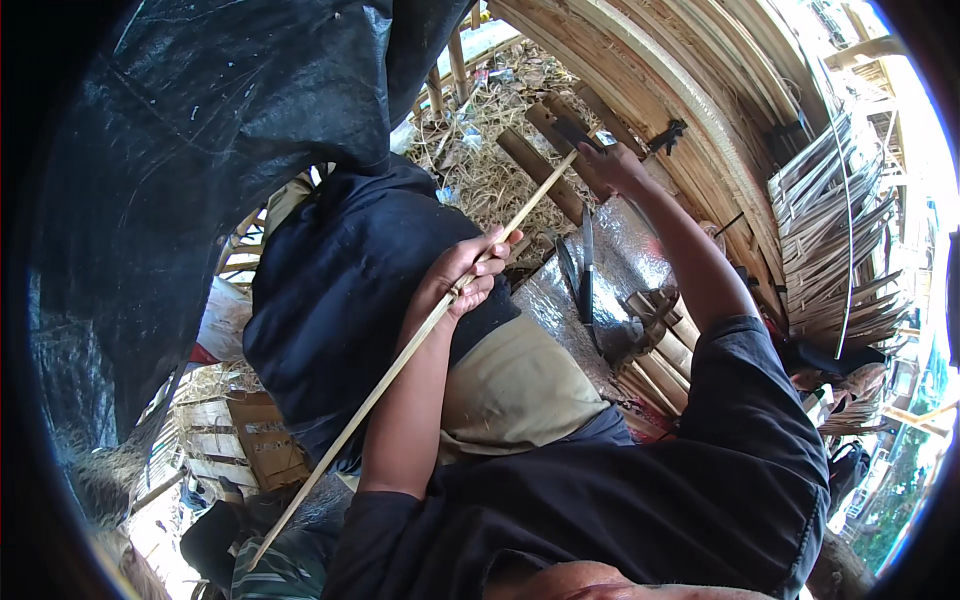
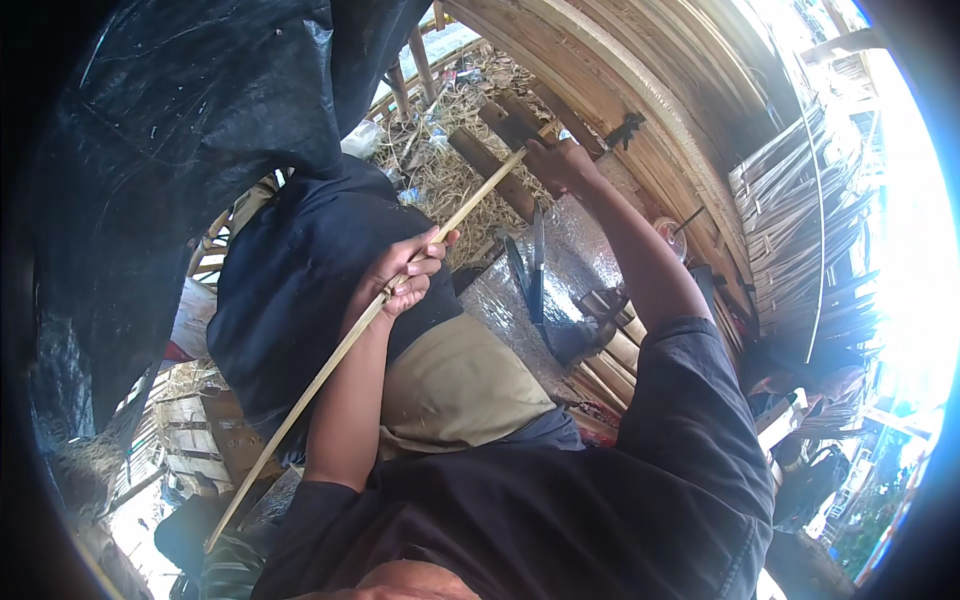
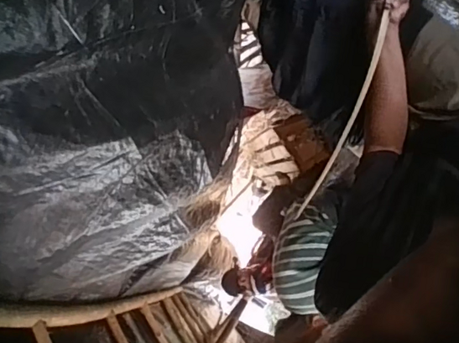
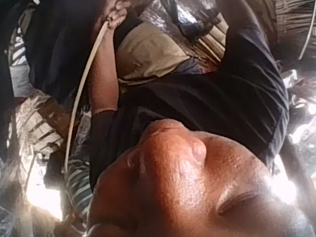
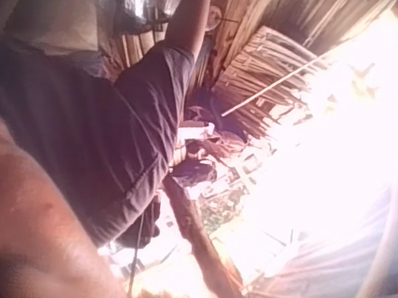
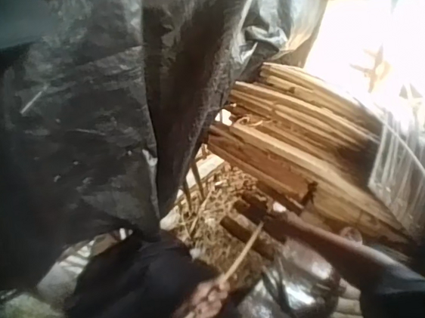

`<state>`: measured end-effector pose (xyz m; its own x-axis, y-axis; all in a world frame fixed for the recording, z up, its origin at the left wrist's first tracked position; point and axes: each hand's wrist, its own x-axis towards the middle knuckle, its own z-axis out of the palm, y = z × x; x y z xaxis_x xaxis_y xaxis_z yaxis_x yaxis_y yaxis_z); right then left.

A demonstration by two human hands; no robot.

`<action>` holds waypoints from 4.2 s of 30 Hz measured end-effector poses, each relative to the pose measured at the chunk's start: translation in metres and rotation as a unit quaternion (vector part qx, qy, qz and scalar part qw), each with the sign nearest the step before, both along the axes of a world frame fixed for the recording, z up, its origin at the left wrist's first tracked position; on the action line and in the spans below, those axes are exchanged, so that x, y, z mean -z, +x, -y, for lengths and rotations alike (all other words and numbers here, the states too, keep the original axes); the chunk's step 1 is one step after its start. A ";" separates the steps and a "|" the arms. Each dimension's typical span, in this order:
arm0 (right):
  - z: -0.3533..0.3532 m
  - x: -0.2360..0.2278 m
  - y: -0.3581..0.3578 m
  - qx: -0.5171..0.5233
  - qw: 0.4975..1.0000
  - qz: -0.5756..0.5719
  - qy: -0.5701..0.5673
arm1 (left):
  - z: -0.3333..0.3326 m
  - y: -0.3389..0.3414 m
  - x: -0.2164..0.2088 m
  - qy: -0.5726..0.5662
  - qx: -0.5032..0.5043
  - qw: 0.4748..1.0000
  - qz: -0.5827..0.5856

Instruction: The person whittles a thin wooden rod by hand using a blade to shave off strips while holding the rod across their lap.

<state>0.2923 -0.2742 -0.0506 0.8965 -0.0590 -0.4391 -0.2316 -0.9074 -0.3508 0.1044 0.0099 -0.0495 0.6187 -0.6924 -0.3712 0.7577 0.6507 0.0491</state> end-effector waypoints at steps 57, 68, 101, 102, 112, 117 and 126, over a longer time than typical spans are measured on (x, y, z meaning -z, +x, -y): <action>-0.036 -0.019 -0.058 0.061 0.998 -0.013 0.005 | -0.005 -0.002 0.014 0.039 0.023 0.999 0.009; -0.042 -0.017 -0.077 0.073 0.997 0.017 0.005 | -0.007 -0.004 0.009 0.058 0.036 0.997 0.030; -0.040 -0.020 -0.100 0.086 0.995 0.041 0.040 | 0.002 -0.010 0.005 0.055 0.061 0.995 0.063; -0.027 -0.010 -0.087 0.093 0.994 0.055 0.026 | 0.002 -0.007 -0.001 0.075 0.066 0.992 0.078; -0.042 -0.018 -0.101 0.079 0.993 0.078 0.029 | -0.004 -0.007 0.011 0.084 0.073 0.991 0.075; -0.058 -0.031 -0.114 0.045 0.999 0.026 0.013 | 0.000 -0.009 0.014 0.081 0.062 0.993 0.051; -0.045 -0.001 -0.107 0.087 0.995 0.055 0.013 | 0.002 -0.009 0.015 0.091 0.057 0.993 0.051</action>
<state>0.1857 -0.2290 -0.0494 0.9163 -0.2085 -0.3419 -0.3439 -0.8472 -0.4049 0.0950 0.0083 -0.0644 0.5814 -0.6872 -0.4356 0.8106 0.5353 0.2375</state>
